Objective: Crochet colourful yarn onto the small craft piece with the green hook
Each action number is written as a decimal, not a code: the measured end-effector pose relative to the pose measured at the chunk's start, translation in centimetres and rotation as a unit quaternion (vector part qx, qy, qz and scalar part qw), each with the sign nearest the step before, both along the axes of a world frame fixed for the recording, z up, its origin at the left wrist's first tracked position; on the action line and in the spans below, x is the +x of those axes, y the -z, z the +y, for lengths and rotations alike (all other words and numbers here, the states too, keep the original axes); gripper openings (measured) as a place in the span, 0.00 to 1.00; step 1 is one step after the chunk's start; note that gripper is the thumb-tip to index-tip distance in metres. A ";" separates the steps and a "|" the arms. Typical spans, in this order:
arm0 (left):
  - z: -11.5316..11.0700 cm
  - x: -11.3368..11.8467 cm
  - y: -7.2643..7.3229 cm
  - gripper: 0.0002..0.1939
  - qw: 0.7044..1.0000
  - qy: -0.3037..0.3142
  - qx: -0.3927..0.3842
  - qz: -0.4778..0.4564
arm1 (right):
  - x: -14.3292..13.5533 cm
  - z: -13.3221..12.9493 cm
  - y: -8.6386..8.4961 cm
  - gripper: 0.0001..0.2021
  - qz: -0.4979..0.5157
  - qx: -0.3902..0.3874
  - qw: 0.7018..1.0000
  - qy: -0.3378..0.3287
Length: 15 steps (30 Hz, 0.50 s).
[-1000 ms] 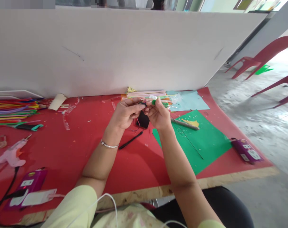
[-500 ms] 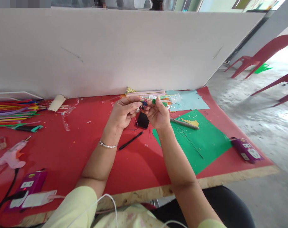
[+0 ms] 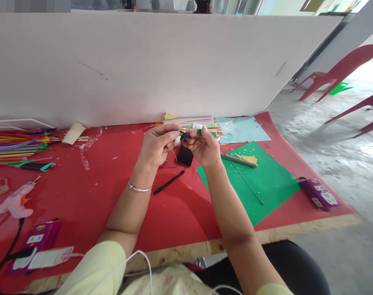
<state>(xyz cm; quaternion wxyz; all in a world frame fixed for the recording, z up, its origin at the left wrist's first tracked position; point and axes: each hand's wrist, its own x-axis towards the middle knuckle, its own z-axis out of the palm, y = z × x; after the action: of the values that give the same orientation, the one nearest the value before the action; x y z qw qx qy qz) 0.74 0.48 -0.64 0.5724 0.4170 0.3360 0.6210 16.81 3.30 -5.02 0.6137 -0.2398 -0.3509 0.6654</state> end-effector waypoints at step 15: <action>0.5 -0.4 0.0 0.11 0.996 0.051 -0.050 -0.053 | 0.2 0.1 0.1 0.18 0.005 0.010 1.000 -0.016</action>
<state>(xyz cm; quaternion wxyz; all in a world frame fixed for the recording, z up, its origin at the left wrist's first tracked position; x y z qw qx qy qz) 0.31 1.01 -0.63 0.6407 0.3707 0.3139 0.5946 17.04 3.39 -5.17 0.6075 -0.2243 -0.3582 0.6725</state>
